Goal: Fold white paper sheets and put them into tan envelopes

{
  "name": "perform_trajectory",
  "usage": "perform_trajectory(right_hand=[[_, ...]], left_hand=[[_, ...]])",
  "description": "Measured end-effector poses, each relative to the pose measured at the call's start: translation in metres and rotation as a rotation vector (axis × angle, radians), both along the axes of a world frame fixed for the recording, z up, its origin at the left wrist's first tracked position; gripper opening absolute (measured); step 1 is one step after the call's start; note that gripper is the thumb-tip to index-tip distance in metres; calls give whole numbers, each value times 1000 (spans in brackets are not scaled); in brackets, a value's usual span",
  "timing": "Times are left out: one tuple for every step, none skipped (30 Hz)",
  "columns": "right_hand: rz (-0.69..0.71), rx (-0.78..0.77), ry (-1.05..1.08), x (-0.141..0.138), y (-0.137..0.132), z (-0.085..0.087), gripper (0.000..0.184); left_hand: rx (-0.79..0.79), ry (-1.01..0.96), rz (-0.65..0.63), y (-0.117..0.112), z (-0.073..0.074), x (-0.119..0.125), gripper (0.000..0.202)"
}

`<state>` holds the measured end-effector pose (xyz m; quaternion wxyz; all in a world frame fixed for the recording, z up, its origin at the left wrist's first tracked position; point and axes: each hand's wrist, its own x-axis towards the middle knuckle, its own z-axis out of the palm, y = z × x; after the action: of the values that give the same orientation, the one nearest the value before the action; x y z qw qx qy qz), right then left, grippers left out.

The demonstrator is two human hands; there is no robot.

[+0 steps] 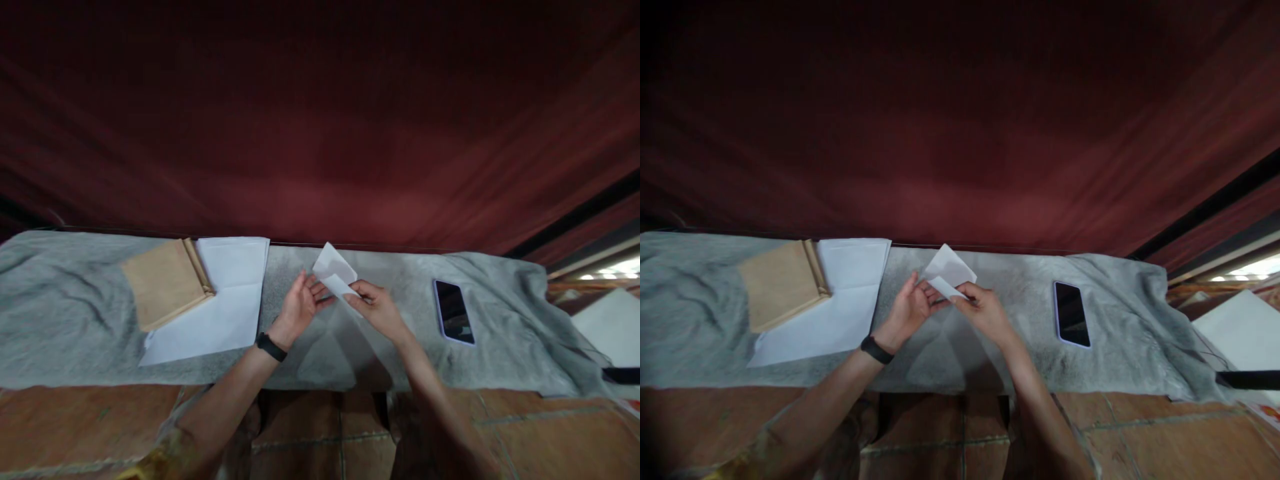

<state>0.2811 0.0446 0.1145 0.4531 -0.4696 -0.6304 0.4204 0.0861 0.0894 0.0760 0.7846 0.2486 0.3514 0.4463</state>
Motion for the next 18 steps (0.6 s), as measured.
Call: perform_trajectory(right_hand=[[34,1,-47,-4,-2,-1,27],[60,0,-87,-7,-3,-2,27],[77,1,-122,-9,-3,-3,27],[81,9,-155,-10,-3,-4,27],[70,28,-190,-11,-3,-5,27],[47,56,-227,-11,-1,-5,26],[20,91,-262,-11,0,-6,25],[-13,132,-295,-11,2,-7,24],[-50,179,-325,-10,5,-8,23],[-85,225,-351,-10,7,-9,23],[-115,266,-372,-9,9,-10,23],[-145,297,-386,-9,11,-11,23],[-179,316,-393,-8,13,-12,23],[-210,319,-395,-7,15,-13,23],[-233,309,-392,-6,16,-15,24],[-247,288,-385,-5,17,-17,24],[-258,259,-378,-5,19,-19,24],[-264,223,-372,-4,20,-21,24]], left_hand=[[-20,-7,-21,3,2,-3,56],[-31,-3,-34,5,4,-6,53],[-36,8,-37,6,6,-8,51],[-37,23,-33,7,7,-9,48],[-36,40,-26,8,8,-10,44],[-34,58,-22,8,8,-10,40],[-33,75,-23,8,8,-10,35],[-36,88,-25,8,8,-10,30],[-39,93,-27,7,8,-9,27],[-42,89,-30,7,7,-9,27],[-45,79,-37,6,7,-9,27],[-47,66,-52,6,6,-8,28],[-48,55,-73,5,6,-8,29],[-46,48,-99,5,5,-9,30],[-41,45,-125,4,5,-9,31],[-32,45,-146,4,5,-9,33],[-22,48,-160,4,6,-9,36],[-8,50,-165,3,6,-9,40]])
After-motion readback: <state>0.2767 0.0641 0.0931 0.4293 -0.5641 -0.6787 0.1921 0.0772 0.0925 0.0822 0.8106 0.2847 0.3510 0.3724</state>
